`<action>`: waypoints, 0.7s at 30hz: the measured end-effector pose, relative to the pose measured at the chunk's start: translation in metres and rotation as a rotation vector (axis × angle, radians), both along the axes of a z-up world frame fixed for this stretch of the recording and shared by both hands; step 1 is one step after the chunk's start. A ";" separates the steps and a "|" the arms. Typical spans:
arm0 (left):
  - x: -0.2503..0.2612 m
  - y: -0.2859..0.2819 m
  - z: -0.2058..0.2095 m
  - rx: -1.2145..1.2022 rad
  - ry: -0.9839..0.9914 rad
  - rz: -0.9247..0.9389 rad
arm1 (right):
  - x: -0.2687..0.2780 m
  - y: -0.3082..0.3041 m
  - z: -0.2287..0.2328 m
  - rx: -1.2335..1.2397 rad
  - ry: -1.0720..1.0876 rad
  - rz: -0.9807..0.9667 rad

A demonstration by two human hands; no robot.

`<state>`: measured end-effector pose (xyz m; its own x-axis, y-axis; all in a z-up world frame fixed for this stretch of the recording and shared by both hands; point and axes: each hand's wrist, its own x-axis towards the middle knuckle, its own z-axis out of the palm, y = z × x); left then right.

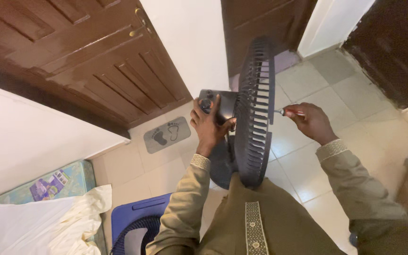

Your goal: The person uses a screwdriver to tighten the front grill of a standing fan, then attaches the fan blade to the motor shaft and secures it with a nut. The person works in a bedroom with a bed and another fan visible.

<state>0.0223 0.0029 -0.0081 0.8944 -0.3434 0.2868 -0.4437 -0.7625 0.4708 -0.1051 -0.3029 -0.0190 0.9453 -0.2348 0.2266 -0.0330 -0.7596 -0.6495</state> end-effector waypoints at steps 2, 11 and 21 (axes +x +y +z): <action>0.001 0.006 -0.001 -0.002 -0.035 -0.029 | -0.003 0.010 0.018 -0.146 -0.088 -0.008; 0.016 0.032 0.005 -0.050 0.050 -0.126 | -0.033 0.055 0.072 -0.217 -0.109 -0.034; 0.060 0.056 0.011 -0.081 0.071 -0.363 | -0.054 0.086 0.053 0.108 -0.222 0.197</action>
